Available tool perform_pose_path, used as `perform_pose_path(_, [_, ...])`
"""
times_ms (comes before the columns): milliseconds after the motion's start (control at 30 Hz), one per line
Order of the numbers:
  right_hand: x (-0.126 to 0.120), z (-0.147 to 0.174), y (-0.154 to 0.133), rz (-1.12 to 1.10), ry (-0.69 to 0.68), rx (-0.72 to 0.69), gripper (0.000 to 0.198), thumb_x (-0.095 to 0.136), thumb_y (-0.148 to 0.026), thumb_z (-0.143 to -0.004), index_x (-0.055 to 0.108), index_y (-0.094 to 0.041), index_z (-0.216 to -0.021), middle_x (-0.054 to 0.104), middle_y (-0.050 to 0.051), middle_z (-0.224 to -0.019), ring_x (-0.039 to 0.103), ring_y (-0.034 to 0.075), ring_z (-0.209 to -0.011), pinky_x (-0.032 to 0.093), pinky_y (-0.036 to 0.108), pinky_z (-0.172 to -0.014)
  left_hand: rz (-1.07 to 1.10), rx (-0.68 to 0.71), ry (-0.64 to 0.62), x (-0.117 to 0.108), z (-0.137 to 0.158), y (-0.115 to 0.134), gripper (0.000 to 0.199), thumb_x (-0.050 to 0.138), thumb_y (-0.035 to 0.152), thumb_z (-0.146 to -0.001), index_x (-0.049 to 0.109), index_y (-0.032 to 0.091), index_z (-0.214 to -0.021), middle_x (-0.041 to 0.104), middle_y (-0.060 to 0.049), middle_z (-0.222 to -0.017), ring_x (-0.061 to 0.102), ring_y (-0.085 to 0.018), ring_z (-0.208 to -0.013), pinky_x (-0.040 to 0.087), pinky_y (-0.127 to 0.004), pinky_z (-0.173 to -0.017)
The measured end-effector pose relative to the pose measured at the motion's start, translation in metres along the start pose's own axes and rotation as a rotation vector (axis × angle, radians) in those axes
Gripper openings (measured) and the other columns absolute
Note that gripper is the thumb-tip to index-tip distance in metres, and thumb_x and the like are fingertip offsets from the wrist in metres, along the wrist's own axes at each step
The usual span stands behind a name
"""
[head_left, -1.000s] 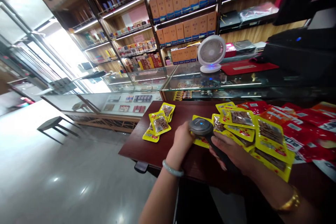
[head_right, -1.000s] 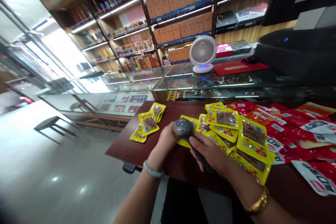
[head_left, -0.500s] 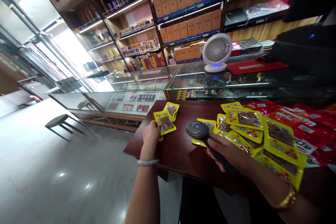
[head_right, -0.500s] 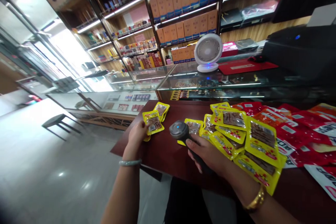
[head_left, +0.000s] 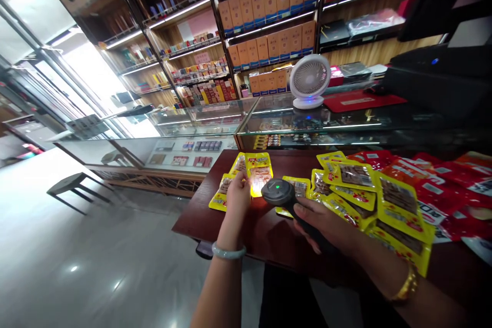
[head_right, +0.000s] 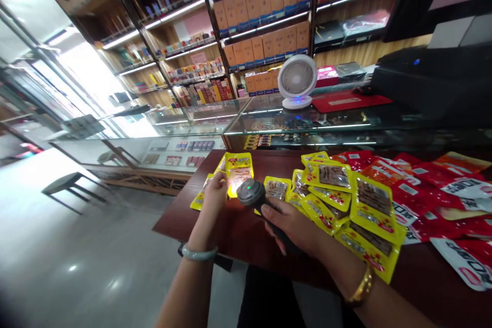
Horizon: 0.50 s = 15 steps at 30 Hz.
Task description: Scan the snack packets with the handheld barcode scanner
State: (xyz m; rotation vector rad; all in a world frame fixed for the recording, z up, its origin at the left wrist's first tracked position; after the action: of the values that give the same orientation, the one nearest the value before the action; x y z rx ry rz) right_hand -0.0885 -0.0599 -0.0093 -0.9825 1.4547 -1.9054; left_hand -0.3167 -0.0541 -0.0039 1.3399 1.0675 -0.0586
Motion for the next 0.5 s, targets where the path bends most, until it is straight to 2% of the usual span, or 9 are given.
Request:
perform_pose_path(133, [-0.014, 0.002, -0.002, -0.037, 0.042, 0.028, 0.043, 0.058, -0.063, -0.083, 0.05, -0.021, -0.092, 0.052, -0.008, -0.058, 0.044, 0.005, -0.032, 0.038, 0.017, -0.031, -0.022, 0.051, -0.052, 0.026, -0.003, 0.02, 0.019, 0.049, 0.037, -0.087, 0.059, 0.021, -0.089, 0.062, 0.001, -0.068, 0.056, -0.013, -0.061, 0.041, -0.022, -0.057])
perform_pose_path(233, [-0.023, 0.0, -0.008, -0.076, 0.094, 0.027, 0.041, 0.059, -0.062, -0.082, 0.049, -0.023, -0.088, 0.053, -0.009, -0.058, 0.044, 0.005, -0.032, 0.039, 0.017, -0.032, -0.074, 0.161, -0.207, 0.059, 0.001, 0.047, 0.017, 0.054, 0.031, -0.085, 0.064, 0.019, -0.093, 0.07, -0.005, -0.085, 0.062, -0.016, -0.075, 0.045, -0.024, -0.066])
perform_pose_path(300, [-0.027, -0.001, -0.011, -0.097, 0.111, 0.03, 0.04, 0.059, -0.062, -0.083, 0.048, -0.024, -0.089, 0.052, -0.009, -0.058, 0.043, 0.005, -0.032, 0.04, 0.017, -0.031, -0.213, 0.217, -0.266, 0.07, 0.0, 0.059, 0.018, 0.056, 0.029, -0.084, 0.067, 0.018, -0.094, 0.071, -0.01, -0.092, 0.064, -0.02, -0.084, 0.045, -0.028, -0.073])
perform_pose_path(367, [-0.028, -0.002, -0.014, -0.093, 0.109, 0.028, 0.04, 0.059, -0.061, -0.083, 0.048, -0.024, -0.09, 0.052, -0.009, -0.058, 0.043, 0.005, -0.031, 0.04, 0.017, -0.031, -0.385, 0.227, -0.221, 0.063, -0.009, 0.059, 0.023, 0.054, 0.036, -0.087, 0.069, 0.019, -0.091, 0.071, -0.012, -0.095, 0.064, -0.024, -0.091, 0.045, -0.032, -0.079])
perform_pose_path(500, [-0.027, -0.005, -0.015, -0.048, 0.104, 0.023, 0.044, 0.061, -0.064, -0.08, 0.048, -0.023, -0.09, 0.052, -0.009, -0.056, 0.043, 0.005, -0.03, 0.039, 0.016, -0.03, -0.627, 0.156, 0.081, 0.009, -0.046, 0.037, 0.039, 0.054, 0.053, -0.085, 0.067, 0.018, -0.098, 0.066, -0.015, -0.111, 0.056, -0.031, -0.109, 0.041, -0.039, -0.091])
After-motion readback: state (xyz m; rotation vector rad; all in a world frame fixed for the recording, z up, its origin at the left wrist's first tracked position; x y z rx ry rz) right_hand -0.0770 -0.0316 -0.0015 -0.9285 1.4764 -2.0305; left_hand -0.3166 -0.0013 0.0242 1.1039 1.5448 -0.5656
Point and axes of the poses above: each hand's wrist, its own z-axis away from the middle knuckle, its own x-axis out of the palm, y = z × x, the point moved 8 cm from there along -z, towards the middle knuckle
